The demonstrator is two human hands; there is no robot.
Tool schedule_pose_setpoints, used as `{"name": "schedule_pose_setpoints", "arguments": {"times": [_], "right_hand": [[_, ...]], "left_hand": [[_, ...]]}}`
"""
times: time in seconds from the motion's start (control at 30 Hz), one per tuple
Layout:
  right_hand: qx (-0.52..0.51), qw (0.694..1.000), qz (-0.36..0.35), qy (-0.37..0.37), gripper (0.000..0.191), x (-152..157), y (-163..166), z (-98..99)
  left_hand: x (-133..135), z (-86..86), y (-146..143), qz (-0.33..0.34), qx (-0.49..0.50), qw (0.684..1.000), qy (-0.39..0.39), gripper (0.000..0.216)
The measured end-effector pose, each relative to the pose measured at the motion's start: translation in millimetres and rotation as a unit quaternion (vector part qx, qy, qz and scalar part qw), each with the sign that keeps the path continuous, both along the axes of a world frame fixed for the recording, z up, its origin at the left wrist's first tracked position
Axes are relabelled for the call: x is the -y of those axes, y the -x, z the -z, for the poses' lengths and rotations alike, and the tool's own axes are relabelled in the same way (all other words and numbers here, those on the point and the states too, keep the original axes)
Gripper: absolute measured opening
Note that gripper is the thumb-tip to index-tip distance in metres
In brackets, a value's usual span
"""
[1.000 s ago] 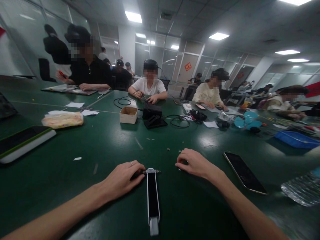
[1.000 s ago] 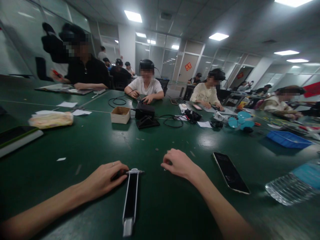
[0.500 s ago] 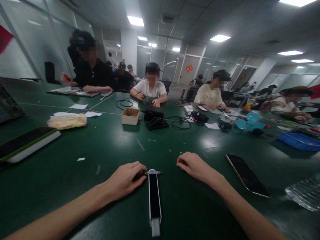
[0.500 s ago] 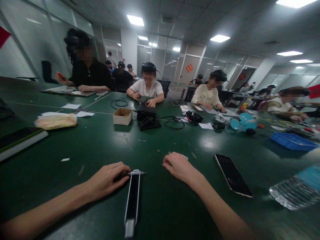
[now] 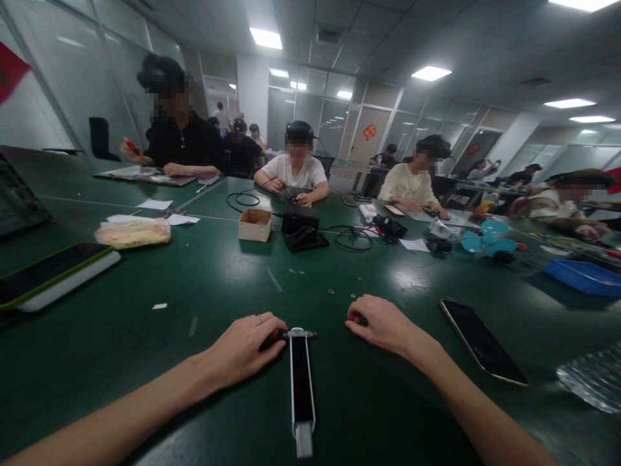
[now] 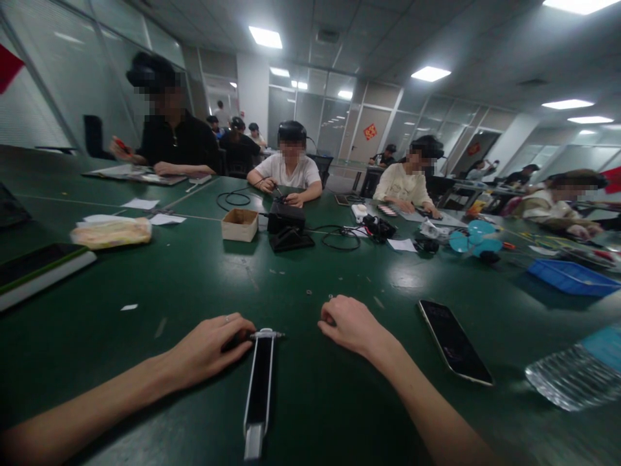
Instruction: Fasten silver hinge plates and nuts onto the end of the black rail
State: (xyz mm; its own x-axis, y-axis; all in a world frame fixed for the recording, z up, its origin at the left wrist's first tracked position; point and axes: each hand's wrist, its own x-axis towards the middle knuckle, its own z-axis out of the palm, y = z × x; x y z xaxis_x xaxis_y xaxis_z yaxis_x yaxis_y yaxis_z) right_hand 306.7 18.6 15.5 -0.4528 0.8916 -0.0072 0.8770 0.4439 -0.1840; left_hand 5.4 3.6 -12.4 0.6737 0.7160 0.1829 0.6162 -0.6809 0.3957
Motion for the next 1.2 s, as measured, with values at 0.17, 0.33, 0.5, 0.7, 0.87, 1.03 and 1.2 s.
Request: {"name": "schedule_pose_setpoints", "arguments": {"times": [0.17, 0.33, 0.5, 0.7, 0.87, 1.03, 1.2], "right_hand": [[-0.007, 1.0, 0.017, 0.007, 0.014, 1, 4, -0.4], [0.003, 0.997, 0.051, 0.06, 0.014, 4, 10, -7.4], [0.008, 1.0, 0.015, 0.019, 0.014, 7, 14, -2.9], [0.007, 0.997, -0.054, -0.058, 0.008, 13, 29, 1.7], [-0.042, 0.981, -0.14, -0.124, 0.01, 20, 42, 7.8], [-0.091, 0.963, -0.191, -0.168, 0.01, 22, 47, 12.3], [-0.147, 0.937, -0.228, -0.219, 0.012, 21, 52, 13.2]], "left_hand": [[0, 0.1, -1, -0.002, -0.007, 1.0, 0.005, 0.02], [1, -4.4, -2, -0.005, -0.02, 1.0, 0.013, 0.02], [1, -3.8, 0, -0.001, -0.007, 1.0, 0.011, 0.021], [0, -1.0, -1, -0.003, 0.001, 1.0, 0.004, 0.018], [2, -6.5, -4, -0.011, -0.013, 1.0, 0.008, 0.017], [2, -7.2, -4, -0.011, -0.018, 1.0, 0.002, 0.016], [1, -4.0, -3, -0.006, -0.02, 1.0, -0.009, 0.017]]}}
